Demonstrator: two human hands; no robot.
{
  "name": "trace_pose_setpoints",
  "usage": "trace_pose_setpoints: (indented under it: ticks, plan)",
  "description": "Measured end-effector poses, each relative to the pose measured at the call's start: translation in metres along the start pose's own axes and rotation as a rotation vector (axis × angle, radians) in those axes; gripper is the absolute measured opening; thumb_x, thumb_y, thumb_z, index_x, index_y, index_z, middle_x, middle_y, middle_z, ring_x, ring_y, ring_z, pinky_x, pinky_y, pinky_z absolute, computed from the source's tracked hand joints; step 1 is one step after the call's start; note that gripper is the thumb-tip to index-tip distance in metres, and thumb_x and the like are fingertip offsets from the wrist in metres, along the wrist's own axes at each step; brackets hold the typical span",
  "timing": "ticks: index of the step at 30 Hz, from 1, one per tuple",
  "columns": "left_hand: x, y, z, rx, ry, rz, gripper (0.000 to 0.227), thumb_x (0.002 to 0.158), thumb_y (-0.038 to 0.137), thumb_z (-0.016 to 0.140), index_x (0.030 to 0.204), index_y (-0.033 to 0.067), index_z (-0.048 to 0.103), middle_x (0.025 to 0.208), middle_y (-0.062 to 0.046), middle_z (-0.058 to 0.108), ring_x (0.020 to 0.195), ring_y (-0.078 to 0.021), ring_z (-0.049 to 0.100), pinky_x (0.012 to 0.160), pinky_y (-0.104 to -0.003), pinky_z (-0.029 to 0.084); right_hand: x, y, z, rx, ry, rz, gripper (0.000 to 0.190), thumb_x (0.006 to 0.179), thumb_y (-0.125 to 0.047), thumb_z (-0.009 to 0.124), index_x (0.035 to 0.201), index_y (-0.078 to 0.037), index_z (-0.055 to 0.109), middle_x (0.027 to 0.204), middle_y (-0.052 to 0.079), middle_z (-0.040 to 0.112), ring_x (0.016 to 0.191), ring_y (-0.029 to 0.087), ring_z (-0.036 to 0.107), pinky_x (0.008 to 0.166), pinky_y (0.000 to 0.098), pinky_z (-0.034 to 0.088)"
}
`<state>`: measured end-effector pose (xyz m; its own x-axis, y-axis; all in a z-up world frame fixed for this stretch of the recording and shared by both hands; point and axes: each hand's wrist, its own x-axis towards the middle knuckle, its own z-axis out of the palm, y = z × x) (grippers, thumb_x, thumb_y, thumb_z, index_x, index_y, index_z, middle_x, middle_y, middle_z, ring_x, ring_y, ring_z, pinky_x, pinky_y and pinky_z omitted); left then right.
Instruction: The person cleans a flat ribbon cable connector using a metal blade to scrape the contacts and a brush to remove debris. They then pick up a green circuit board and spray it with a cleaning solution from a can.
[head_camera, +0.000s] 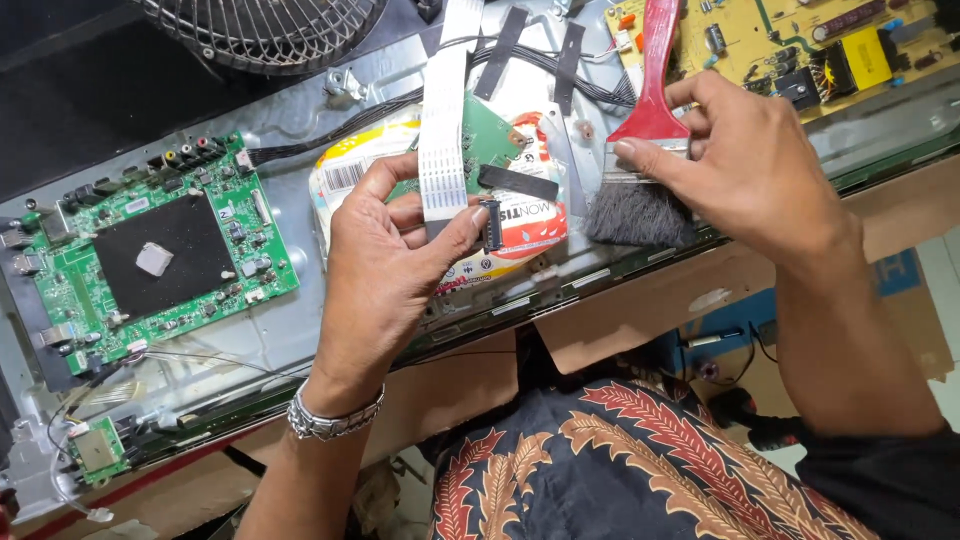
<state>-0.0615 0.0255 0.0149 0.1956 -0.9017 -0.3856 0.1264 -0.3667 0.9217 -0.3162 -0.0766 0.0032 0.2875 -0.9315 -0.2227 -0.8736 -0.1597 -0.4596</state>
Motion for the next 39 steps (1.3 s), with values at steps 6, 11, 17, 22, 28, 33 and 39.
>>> trace_pose_setpoints:
  ticks: [6,11,17,22,28,33,39]
  plan:
    - [0.003,-0.007,-0.001,-0.147,-0.037,-0.013,0.048,0.082,0.007,0.077,0.126,0.0011,0.058,0.107,-0.019,0.081,0.086,-0.0191,0.079,0.079,-0.031,0.07,-0.031,-0.03,0.01,0.093,0.359,-0.476,0.012,0.111,0.002,0.065,0.119,0.011,0.069,0.105,0.024,0.074,0.081,0.027,0.071,0.065,0.0341,0.061]
    - [0.003,-0.012,0.003,-0.169,-0.013,-0.012,0.043,0.084,0.007,0.076,0.122,0.0025,0.057,0.103,-0.02,0.081,0.081,-0.017,0.077,0.075,-0.029,0.068,-0.017,-0.07,0.02,0.606,-0.32,-0.125,0.018,0.098,-0.017,0.064,0.107,-0.007,0.076,0.085,0.005,0.08,0.066,0.008,0.069,0.056,0.0174,0.056]
    - [0.002,-0.016,0.003,-0.038,0.015,0.081,0.042,0.085,0.01,0.076,0.122,0.005,0.056,0.103,-0.016,0.083,0.081,-0.0136,0.079,0.072,-0.025,0.068,-0.003,-0.058,0.039,0.956,-0.506,-0.07,0.012,0.098,-0.01,0.067,0.1,0.001,0.072,0.077,0.009,0.072,0.063,0.012,0.064,0.062,0.0239,0.06]
    - [0.003,-0.021,0.004,-0.003,0.013,0.171,0.04,0.086,0.008,0.077,0.119,0.0072,0.054,0.101,-0.014,0.082,0.08,-0.0113,0.078,0.072,-0.023,0.067,0.0,-0.056,0.04,0.96,-0.53,-0.08,0.01,0.095,-0.008,0.069,0.101,0.0,0.07,0.078,0.009,0.072,0.068,0.013,0.068,0.066,0.0253,0.063]
    - [0.003,-0.023,0.005,0.007,0.037,0.187,0.04,0.085,0.008,0.078,0.118,0.0076,0.056,0.097,-0.012,0.083,0.076,-0.0096,0.077,0.07,-0.021,0.066,0.002,-0.058,0.043,0.908,-0.506,-0.04,0.006,0.093,-0.006,0.072,0.097,-0.002,0.072,0.079,0.009,0.077,0.069,0.01,0.07,0.066,0.0195,0.06]
    - [0.003,-0.024,0.007,0.067,0.054,0.234,0.041,0.084,0.01,0.079,0.118,0.0082,0.056,0.094,-0.011,0.083,0.076,-0.008,0.076,0.069,-0.021,0.066,0.002,-0.053,0.051,0.872,-0.449,-0.05,0.005,0.09,-0.005,0.074,0.09,-0.008,0.07,0.067,-0.002,0.062,0.057,0.001,0.049,0.049,0.0169,0.037]
    - [0.003,-0.025,0.006,0.054,0.041,0.218,0.04,0.084,0.008,0.079,0.117,0.008,0.056,0.093,-0.01,0.083,0.075,-0.0076,0.076,0.069,-0.02,0.066,0.0,-0.058,0.051,0.851,-0.411,-0.017,0.006,0.087,-0.002,0.075,0.087,-0.007,0.071,0.068,-0.001,0.065,0.058,0.003,0.053,0.051,0.0177,0.041]
